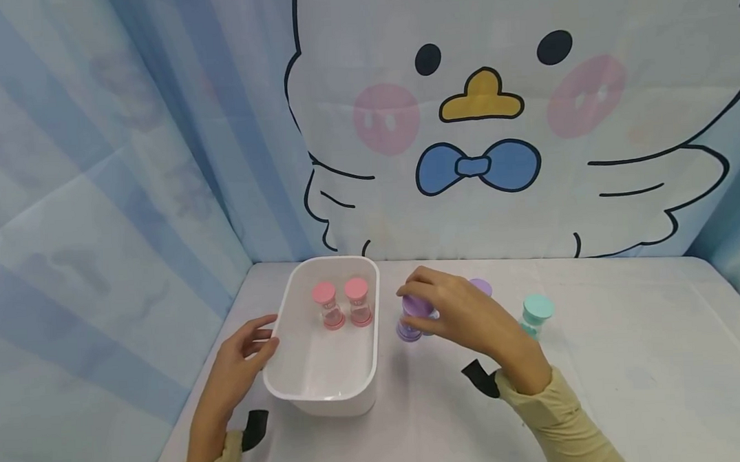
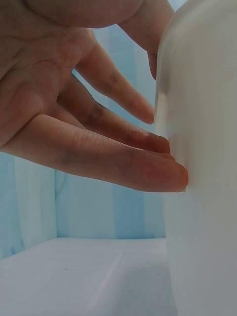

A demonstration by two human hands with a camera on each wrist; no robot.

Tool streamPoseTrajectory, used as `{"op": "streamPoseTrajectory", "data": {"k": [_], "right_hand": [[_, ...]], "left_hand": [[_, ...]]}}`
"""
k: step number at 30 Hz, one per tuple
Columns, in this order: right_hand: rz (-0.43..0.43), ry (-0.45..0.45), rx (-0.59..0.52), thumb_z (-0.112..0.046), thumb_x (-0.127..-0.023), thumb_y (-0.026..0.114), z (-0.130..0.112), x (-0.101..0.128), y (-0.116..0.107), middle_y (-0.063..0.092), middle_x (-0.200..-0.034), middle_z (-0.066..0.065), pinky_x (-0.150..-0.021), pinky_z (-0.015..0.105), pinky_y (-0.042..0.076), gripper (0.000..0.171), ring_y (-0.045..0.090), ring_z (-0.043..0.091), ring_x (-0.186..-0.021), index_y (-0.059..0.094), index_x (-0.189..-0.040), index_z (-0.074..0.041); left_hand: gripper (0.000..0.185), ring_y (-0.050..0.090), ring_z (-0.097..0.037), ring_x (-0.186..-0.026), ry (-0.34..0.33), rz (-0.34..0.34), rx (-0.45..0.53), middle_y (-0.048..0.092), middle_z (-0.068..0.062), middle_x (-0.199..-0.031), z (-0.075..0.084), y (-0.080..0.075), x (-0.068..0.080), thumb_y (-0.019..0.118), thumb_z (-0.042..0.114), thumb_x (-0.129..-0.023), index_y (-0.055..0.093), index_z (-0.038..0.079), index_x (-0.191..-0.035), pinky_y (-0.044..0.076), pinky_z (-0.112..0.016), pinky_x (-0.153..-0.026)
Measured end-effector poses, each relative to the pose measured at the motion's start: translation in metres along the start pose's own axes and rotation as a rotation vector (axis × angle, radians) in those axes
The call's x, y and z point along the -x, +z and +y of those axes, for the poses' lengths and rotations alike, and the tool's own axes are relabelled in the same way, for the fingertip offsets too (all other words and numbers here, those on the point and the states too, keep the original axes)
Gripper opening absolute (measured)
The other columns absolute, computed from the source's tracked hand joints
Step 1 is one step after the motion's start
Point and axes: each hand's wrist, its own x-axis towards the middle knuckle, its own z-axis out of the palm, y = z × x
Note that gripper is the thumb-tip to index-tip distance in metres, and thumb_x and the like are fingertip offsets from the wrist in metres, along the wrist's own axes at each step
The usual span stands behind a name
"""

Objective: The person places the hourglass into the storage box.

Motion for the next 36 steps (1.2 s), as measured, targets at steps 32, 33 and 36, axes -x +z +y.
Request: {"op": "streamPoseTrajectory", "data": {"k": [32, 33, 36], "right_hand": [[0.046, -0.002, 0.011, -0.023, -0.081, 0.083, -0.016, -0.021, -0.021, 0.065, -0.107, -0.001, -0.079, 0.025, 0.059, 0.036, 0.066, 0.011, -0.093, 0.072, -0.113, -0.010], [0.048, -0.002, 0.006, -0.023, -0.082, 0.083, -0.016, -0.021, -0.021, 0.065, -0.107, -0.001, -0.079, 0.025, 0.059, 0.036, 0.066, 0.011, -0.093, 0.071, -0.113, -0.010], [0.054, -0.008, -0.005, -0.022, -0.082, 0.083, -0.017, -0.023, -0.021, 0.065, -0.107, -0.001, -0.079, 0.025, 0.058, 0.036, 0.065, 0.011, -0.093, 0.071, -0.114, -0.010]], "left_hand": [[0.049, 0.060, -0.034, -0.117, 0.032, 0.002, -0.007, 0.060, -0.018, -0.132, -0.001, -0.001, -0.001, 0.063, 0.030, -0.098, 0.051, 0.012, -0.142, 0.057, -0.041, -0.089], [0.049, 0.060, -0.034, -0.117, 0.030, 0.001, -0.008, 0.060, -0.019, -0.132, -0.001, 0.000, -0.001, 0.063, 0.031, -0.099, 0.051, 0.012, -0.142, 0.057, -0.042, -0.089], [0.049, 0.060, -0.034, -0.118, 0.030, 0.001, -0.007, 0.060, -0.019, -0.132, -0.001, 0.000, -0.001, 0.063, 0.030, -0.099, 0.051, 0.011, -0.142, 0.057, -0.042, -0.090]]}}
